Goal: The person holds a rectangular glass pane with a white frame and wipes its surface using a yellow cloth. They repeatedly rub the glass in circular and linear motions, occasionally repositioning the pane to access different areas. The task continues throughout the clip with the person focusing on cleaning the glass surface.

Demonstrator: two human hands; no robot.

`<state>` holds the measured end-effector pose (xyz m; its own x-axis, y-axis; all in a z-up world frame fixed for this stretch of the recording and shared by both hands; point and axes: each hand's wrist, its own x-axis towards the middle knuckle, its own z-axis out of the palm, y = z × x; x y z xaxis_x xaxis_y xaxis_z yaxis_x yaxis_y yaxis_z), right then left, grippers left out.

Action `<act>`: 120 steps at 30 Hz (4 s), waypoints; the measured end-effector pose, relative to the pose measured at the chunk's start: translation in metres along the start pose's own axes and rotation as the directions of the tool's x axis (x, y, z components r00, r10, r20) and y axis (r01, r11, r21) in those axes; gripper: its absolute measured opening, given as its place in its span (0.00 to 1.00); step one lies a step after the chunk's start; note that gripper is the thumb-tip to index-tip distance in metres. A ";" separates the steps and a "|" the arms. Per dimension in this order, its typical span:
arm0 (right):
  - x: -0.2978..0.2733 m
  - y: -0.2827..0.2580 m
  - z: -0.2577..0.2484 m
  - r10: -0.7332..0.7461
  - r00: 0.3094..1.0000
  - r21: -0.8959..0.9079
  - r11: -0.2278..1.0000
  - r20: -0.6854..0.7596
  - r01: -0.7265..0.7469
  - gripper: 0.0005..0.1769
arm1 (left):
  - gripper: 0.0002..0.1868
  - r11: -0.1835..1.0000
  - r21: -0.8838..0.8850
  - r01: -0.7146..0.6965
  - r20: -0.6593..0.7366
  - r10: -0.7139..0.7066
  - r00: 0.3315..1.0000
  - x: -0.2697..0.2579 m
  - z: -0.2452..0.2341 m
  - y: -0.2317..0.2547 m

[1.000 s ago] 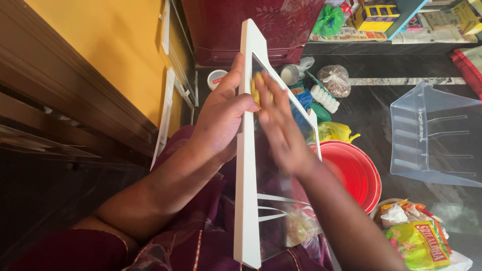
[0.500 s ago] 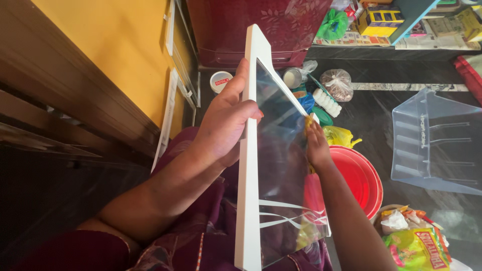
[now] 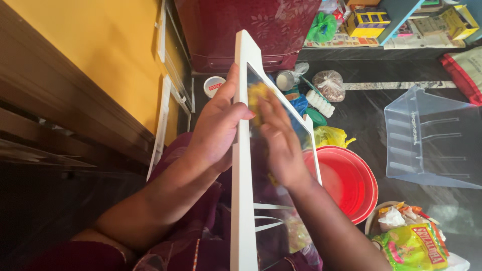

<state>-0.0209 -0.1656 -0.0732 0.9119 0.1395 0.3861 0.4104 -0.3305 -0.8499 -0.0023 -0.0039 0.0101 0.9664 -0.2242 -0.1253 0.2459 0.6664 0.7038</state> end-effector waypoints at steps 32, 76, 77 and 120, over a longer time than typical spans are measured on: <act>-0.030 0.343 -0.104 0.589 0.798 -0.886 0.429 0.128 -0.174 0.29 | 0.49 0.943 0.307 -0.132 0.111 0.103 0.989 0.008 -0.007 0.001; -0.115 0.096 -0.060 0.507 0.861 -0.098 0.859 0.035 -0.502 0.38 | 0.47 0.945 0.290 -0.154 0.072 0.139 0.988 -0.001 -0.011 -0.007; -0.117 0.102 -0.051 0.389 0.920 -0.235 0.899 0.045 -0.369 0.39 | 0.47 0.943 0.293 -0.160 0.071 0.145 0.987 -0.001 -0.012 -0.006; -0.023 0.099 -0.035 0.341 0.927 -0.217 0.927 0.157 -0.305 0.36 | 0.48 0.977 0.180 -0.118 0.134 0.094 0.987 0.001 -0.008 -0.006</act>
<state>-0.0016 -0.2343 -0.1532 0.9866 0.1629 0.0118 0.1010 -0.5517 -0.8279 -0.0026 -0.0025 0.0001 0.9667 -0.2534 0.0362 0.1129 0.5491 0.8281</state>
